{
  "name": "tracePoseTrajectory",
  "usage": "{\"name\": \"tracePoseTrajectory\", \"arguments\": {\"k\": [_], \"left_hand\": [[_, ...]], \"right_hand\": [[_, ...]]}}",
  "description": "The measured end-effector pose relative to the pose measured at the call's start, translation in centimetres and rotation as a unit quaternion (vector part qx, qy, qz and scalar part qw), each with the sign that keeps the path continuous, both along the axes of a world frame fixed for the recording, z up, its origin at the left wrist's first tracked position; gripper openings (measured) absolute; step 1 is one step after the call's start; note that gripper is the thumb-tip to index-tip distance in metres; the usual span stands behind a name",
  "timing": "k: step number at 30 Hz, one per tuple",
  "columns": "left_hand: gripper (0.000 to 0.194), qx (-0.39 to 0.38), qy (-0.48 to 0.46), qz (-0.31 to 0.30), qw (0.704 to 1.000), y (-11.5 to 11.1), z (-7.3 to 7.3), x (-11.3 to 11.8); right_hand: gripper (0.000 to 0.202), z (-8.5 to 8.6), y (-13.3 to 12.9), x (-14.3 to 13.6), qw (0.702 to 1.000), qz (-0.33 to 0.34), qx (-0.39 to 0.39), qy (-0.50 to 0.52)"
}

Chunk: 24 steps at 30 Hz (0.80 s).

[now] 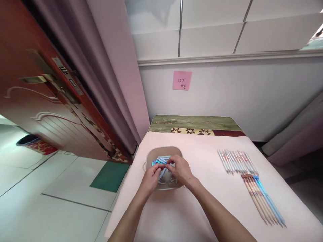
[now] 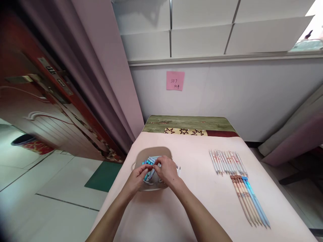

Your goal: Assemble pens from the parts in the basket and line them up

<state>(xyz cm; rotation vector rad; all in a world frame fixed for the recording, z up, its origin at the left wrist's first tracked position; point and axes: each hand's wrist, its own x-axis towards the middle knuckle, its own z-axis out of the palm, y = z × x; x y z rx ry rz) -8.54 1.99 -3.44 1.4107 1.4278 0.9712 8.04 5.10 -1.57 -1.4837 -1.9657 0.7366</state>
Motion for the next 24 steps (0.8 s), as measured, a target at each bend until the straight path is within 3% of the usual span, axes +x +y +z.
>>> {"name": "tracePoseTrajectory", "arguments": {"k": [4,8,13,18,21,24], "left_hand": [[0.027,0.048,0.071,0.058,0.995,1.1,1.3,-1.4],[0.019,0.059,0.264,0.066,0.961,2.3,2.5,-2.6],[0.014,0.014,0.360,0.010,0.933,3.2,0.7,-0.4],[0.015,-0.033,0.402,0.011,0.915,3.8,-1.3,1.4],[0.014,-0.052,0.408,0.025,0.911,4.0,-1.7,1.9],[0.012,-0.061,0.395,0.037,0.916,4.1,-1.1,2.2]], "right_hand": [[0.012,0.7,-0.6,1.3,0.996,-0.023,0.039,0.077],[0.018,0.7,-1.5,2.3,0.970,-0.063,0.020,0.233],[0.023,-0.2,-2.6,2.3,0.938,-0.071,-0.033,0.338],[0.025,-0.5,-3.2,3.2,0.925,-0.081,-0.048,0.369],[0.028,-0.4,-3.4,3.8,0.915,-0.099,-0.055,0.386],[0.028,-0.4,-3.6,3.8,0.908,-0.097,-0.072,0.401]]}}
